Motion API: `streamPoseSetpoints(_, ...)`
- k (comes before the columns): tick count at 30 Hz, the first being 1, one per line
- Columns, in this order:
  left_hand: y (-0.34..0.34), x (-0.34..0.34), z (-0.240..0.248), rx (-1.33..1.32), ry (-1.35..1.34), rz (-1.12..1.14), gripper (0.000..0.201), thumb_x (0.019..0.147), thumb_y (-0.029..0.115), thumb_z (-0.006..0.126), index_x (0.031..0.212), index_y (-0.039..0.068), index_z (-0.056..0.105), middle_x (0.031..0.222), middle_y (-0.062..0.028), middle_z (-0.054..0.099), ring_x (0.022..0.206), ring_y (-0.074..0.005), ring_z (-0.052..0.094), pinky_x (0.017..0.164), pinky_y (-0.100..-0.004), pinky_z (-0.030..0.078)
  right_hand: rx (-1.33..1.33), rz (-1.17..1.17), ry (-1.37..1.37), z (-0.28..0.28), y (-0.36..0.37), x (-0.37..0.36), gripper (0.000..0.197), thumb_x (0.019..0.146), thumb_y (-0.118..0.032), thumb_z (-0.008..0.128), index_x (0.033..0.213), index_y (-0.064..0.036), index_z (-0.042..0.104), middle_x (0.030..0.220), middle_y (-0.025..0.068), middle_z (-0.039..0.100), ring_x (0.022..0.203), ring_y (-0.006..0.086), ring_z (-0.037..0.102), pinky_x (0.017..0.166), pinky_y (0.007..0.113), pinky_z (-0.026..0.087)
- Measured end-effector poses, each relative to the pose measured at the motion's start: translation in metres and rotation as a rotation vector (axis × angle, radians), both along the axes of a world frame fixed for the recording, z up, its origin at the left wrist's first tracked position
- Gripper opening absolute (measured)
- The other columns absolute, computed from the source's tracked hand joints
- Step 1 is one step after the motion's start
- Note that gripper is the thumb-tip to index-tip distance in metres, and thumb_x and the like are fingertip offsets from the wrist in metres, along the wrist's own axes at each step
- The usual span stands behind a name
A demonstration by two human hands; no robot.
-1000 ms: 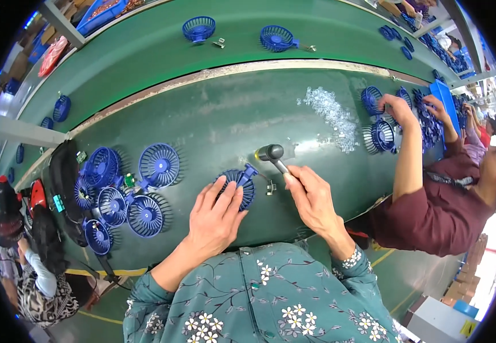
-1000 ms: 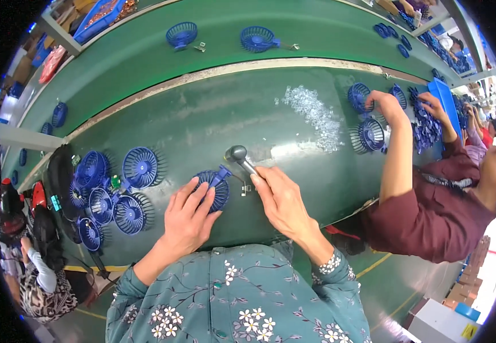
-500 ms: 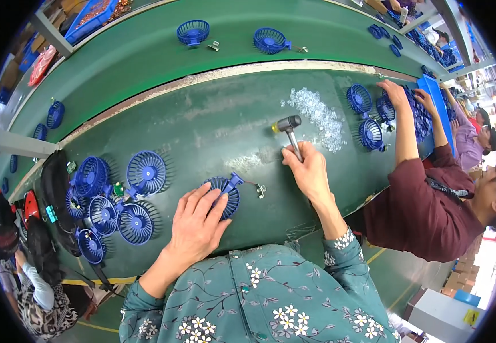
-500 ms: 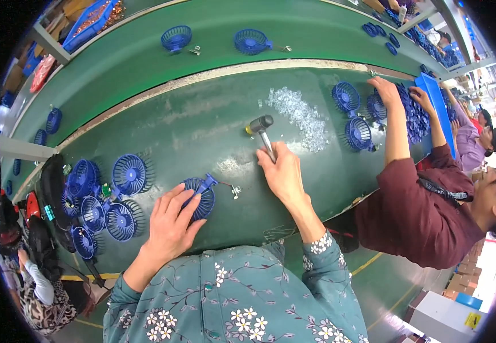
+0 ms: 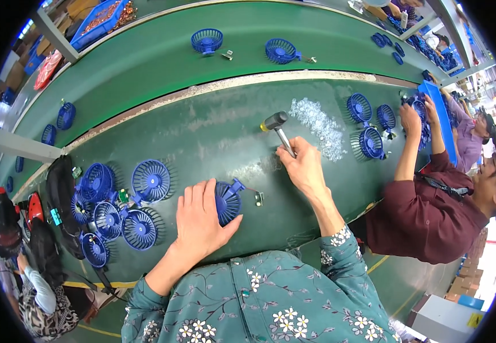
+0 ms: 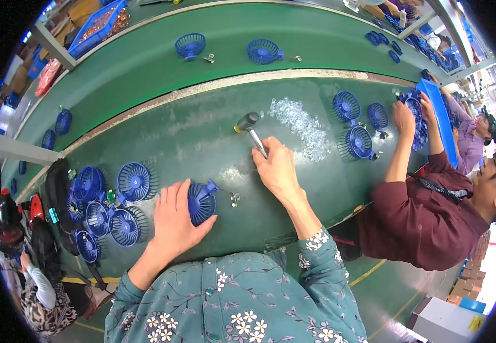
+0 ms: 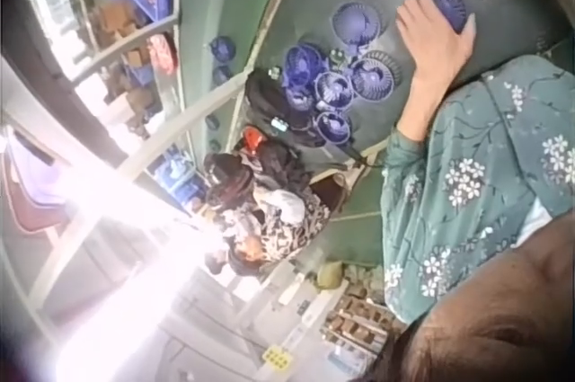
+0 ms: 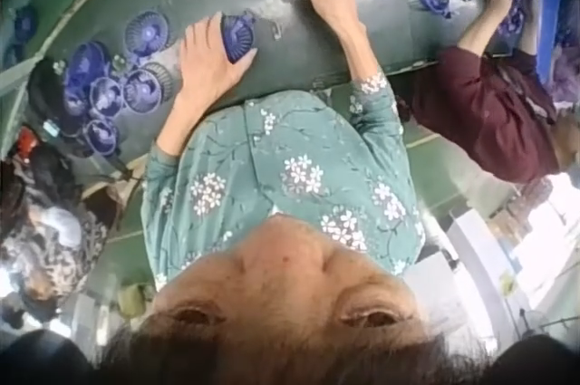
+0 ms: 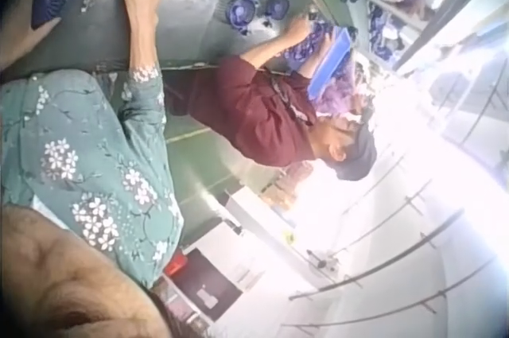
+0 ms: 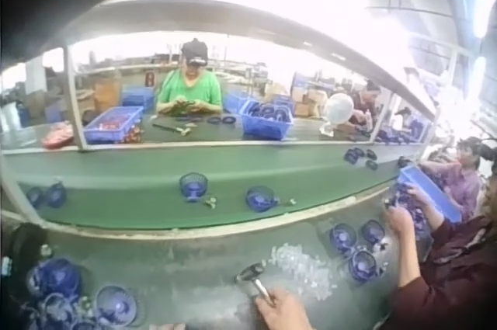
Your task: The person assembles mini fan casings by attaching small circuit boards to the plastic frames, tapping parts into place with a small mallet, and placing the assembled units onto the conveyor belt.
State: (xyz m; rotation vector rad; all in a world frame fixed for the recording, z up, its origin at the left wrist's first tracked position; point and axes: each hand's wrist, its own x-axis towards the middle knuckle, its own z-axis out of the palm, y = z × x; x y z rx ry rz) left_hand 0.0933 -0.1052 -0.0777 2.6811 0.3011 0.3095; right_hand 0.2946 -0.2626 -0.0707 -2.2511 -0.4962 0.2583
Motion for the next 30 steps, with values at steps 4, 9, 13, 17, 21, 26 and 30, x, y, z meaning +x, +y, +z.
streamPoseSetpoints(4, 0.010, 0.000, 0.003, -0.148, -0.037, -0.039, 0.085, 0.067, 0.028, 0.083, 0.134, -0.003, 0.041, 0.126, -0.0217, 0.049, 0.113, -0.0389, 0.050, 0.096, -0.0469, 0.043, 0.391, 0.042, 0.681, 0.016, -0.008, -0.016, 0.014, 0.090, -0.009, 0.066, 0.096, 0.0025, 0.062, 0.077, 0.0081, 0.066, 0.045, 0.0062, 0.044, 0.040, 0.025, 0.033)
streamPoseSetpoints(9, 0.009, 0.003, 0.012, -0.370, -0.160, -0.167, 0.084, 0.066, 0.020, 0.083, 0.135, 0.001, 0.039, 0.128, -0.0192, 0.046, 0.115, -0.0391, 0.050, 0.096, -0.0460, 0.047, 0.680, 0.150, 1.134, 0.011, -0.013, -0.029, 0.014, 0.094, -0.009, 0.064, 0.101, 0.0030, 0.063, 0.084, 0.0065, 0.066, 0.041, -0.0011, 0.033, 0.034, 0.018, 0.023)
streamPoseSetpoints(13, 0.008, 0.003, 0.014, -0.404, -0.169, -0.224, 0.084, 0.067, 0.020, 0.084, 0.136, 0.001, 0.039, 0.130, -0.0190, 0.045, 0.115, -0.0382, 0.051, 0.096, -0.0452, 0.048, 0.731, 0.240, 1.311, 0.002, -0.009, -0.034, 0.018, 0.097, -0.013, 0.061, 0.101, 0.0038, 0.064, 0.076, 0.0016, 0.060, 0.040, -0.0008, 0.032, 0.034, 0.018, 0.023)
streamPoseSetpoints(17, 0.008, 0.003, 0.018, -0.437, -0.138, -0.247, 0.085, 0.067, 0.021, 0.084, 0.136, 0.001, 0.039, 0.130, -0.0188, 0.044, 0.116, -0.0382, 0.051, 0.097, -0.0452, 0.048, 0.750, 0.293, 1.351, -0.002, -0.009, -0.036, 0.021, 0.098, -0.015, 0.059, 0.103, 0.0047, 0.064, 0.071, -0.0016, 0.055, 0.040, -0.0010, 0.032, 0.034, 0.017, 0.024)
streamPoseSetpoints(21, 0.009, 0.002, 0.016, -0.455, -0.124, -0.243, 0.085, 0.067, 0.021, 0.084, 0.136, 0.001, 0.040, 0.130, -0.0187, 0.044, 0.117, -0.0384, 0.051, 0.097, -0.0451, 0.047, 0.718, 0.238, 1.329, 0.000, -0.005, -0.041, 0.024, 0.098, -0.017, 0.059, 0.105, 0.0055, 0.064, 0.066, -0.0038, 0.051, 0.040, -0.0013, 0.032, 0.035, 0.017, 0.023)
streamPoseSetpoints(26, 0.009, 0.004, 0.015, -0.523, -0.089, -0.225, 0.085, 0.066, 0.017, 0.085, 0.137, 0.003, 0.039, 0.129, -0.0193, 0.046, 0.118, -0.0363, 0.052, 0.099, -0.0432, 0.045, 0.758, 0.230, 1.345, -0.005, -0.005, -0.041, 0.024, 0.098, -0.017, 0.060, 0.103, 0.0057, 0.064, 0.066, -0.0035, 0.052, 0.040, -0.0013, 0.033, 0.035, 0.018, 0.023)
streamPoseSetpoints(30, 0.010, 0.004, 0.011, -0.596, -0.054, -0.210, 0.088, 0.065, 0.017, 0.085, 0.137, 0.003, 0.037, 0.130, -0.0201, 0.045, 0.120, -0.0368, 0.050, 0.102, -0.0437, 0.043, 0.712, 0.172, 1.231, -0.004, 0.001, -0.043, 0.021, 0.096, -0.017, 0.062, 0.099, 0.0038, 0.065, 0.066, -0.0034, 0.053, 0.040, -0.0007, 0.034, 0.035, 0.019, 0.022)
